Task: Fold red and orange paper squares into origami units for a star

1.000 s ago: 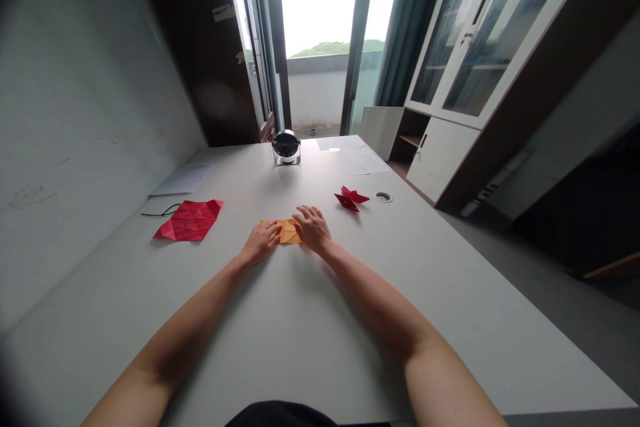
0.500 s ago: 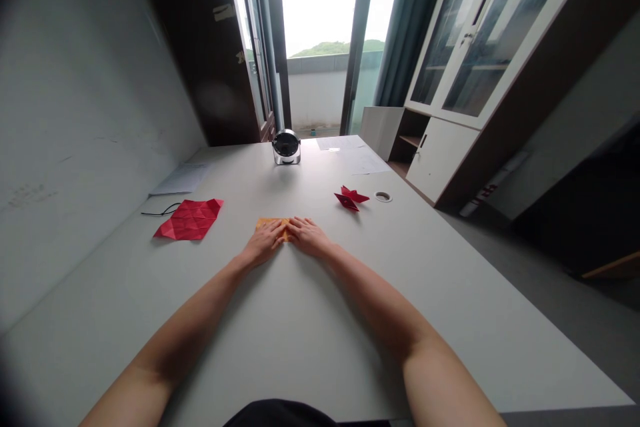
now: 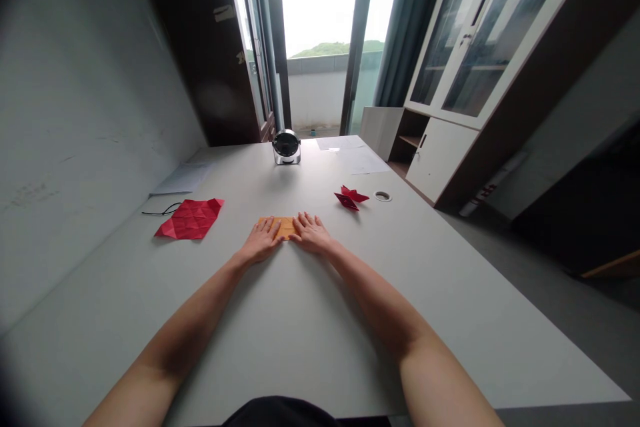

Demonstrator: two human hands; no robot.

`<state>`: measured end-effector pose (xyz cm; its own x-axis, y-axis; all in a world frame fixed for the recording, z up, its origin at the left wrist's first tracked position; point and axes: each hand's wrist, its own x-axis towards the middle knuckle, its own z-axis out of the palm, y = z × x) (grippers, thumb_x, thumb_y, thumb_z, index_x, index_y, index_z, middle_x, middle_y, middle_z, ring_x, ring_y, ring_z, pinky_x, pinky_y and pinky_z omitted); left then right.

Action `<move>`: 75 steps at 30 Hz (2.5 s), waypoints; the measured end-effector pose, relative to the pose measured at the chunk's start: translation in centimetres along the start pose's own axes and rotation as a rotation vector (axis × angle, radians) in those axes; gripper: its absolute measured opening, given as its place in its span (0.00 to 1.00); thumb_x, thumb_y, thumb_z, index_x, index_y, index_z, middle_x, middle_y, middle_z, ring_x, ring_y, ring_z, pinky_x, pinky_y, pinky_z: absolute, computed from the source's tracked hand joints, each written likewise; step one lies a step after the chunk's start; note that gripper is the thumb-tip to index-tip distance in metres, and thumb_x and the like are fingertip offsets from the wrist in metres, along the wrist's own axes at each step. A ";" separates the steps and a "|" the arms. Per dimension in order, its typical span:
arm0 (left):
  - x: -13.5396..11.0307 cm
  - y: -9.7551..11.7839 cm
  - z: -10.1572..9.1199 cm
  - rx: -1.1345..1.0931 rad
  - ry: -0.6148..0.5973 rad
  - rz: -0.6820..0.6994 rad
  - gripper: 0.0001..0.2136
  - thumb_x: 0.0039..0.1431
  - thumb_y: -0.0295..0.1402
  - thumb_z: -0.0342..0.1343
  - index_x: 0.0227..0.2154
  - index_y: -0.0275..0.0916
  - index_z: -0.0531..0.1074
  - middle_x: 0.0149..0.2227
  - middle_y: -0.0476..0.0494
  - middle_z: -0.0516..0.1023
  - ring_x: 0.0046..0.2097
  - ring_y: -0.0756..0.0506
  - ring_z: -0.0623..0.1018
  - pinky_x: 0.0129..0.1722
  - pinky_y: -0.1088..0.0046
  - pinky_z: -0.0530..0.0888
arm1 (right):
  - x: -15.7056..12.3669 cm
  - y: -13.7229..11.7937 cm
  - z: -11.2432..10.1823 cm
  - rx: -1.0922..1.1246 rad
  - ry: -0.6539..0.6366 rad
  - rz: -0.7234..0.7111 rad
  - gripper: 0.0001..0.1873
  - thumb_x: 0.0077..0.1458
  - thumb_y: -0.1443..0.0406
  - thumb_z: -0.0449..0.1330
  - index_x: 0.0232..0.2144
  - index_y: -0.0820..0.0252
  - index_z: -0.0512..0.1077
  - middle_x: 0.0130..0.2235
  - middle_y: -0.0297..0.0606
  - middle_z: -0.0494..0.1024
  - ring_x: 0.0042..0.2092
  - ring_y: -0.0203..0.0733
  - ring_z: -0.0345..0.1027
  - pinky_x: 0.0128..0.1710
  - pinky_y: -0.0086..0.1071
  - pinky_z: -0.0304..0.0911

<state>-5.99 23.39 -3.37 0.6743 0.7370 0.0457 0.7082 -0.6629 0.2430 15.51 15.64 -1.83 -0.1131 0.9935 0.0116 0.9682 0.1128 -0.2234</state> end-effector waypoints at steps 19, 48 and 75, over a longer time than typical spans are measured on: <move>-0.4 0.3 -1.1 -0.012 0.240 -0.073 0.23 0.66 0.41 0.45 0.60 0.39 0.64 0.66 0.33 0.61 0.66 0.34 0.58 0.65 0.46 0.47 | -0.7 -1.6 -0.9 -0.061 0.183 -0.176 0.27 0.67 0.56 0.45 0.65 0.54 0.60 0.69 0.42 0.52 0.71 0.50 0.37 0.68 0.50 0.26; -0.3 0.0 -1.2 -0.047 0.098 0.176 0.21 0.67 0.42 0.46 0.61 0.51 0.65 0.67 0.45 0.59 0.67 0.38 0.58 0.65 0.52 0.56 | 0.6 0.6 0.5 0.084 0.317 0.110 0.27 0.63 0.55 0.55 0.61 0.58 0.65 0.63 0.48 0.64 0.64 0.51 0.55 0.62 0.44 0.50; 0.1 -0.1 -1.0 -0.155 0.228 0.152 0.17 0.66 0.32 0.47 0.54 0.45 0.73 0.60 0.43 0.69 0.61 0.42 0.67 0.63 0.59 0.60 | -0.2 -1.7 -0.5 0.465 0.319 -0.394 0.12 0.58 0.68 0.59 0.43 0.52 0.79 0.47 0.36 0.80 0.46 0.41 0.75 0.49 0.31 0.67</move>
<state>-6.27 23.66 -2.43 0.6934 0.6529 0.3048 0.5504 -0.7530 0.3608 14.01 15.22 -1.02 -0.2965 0.8434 0.4480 0.6640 0.5192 -0.5380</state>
